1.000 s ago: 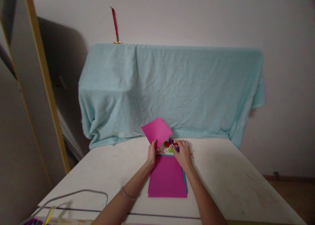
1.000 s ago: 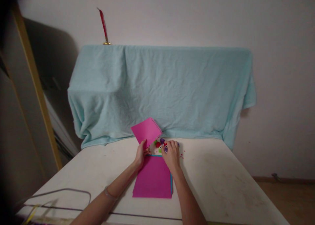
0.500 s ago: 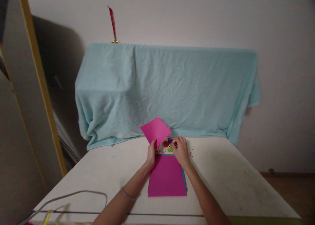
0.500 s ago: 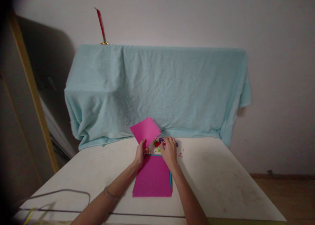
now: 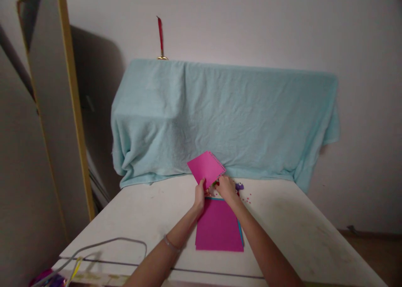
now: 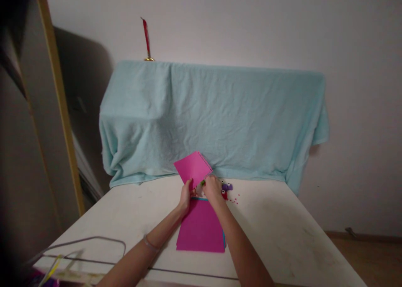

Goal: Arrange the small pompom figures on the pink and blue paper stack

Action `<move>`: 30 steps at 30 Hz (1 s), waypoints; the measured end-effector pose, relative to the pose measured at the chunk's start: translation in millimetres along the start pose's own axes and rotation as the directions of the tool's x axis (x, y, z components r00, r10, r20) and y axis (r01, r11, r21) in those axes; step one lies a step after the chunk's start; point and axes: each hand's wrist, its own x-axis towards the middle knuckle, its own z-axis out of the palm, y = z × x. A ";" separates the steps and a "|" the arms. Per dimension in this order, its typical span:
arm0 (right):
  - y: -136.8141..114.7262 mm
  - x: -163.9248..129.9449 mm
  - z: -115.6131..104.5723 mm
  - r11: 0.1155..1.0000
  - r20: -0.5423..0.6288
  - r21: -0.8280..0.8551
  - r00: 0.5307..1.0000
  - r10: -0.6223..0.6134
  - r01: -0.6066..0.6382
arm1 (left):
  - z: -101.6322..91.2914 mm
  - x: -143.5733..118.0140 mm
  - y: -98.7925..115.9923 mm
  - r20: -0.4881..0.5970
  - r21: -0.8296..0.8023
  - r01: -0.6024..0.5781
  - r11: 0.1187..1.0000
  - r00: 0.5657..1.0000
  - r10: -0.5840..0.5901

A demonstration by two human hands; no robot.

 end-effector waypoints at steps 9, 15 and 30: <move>-5.1 -2.6 6.1 0.993 -0.019 0.084 0.996 0.082 -0.080 | -1.1 1.3 -1.1 0.017 0.046 -0.084 0.995 0.996 0.083; 30.9 7.9 -18.4 0.294 -0.027 0.955 0.967 0.253 -0.051 | -2.3 6.2 -6.7 -0.025 0.084 -0.094 0.992 0.995 0.097; 56.4 -41.3 -5.1 -0.370 0.201 0.924 0.948 0.246 -0.100 | -0.1 1.9 -6.2 0.015 0.117 -0.116 0.986 0.993 0.115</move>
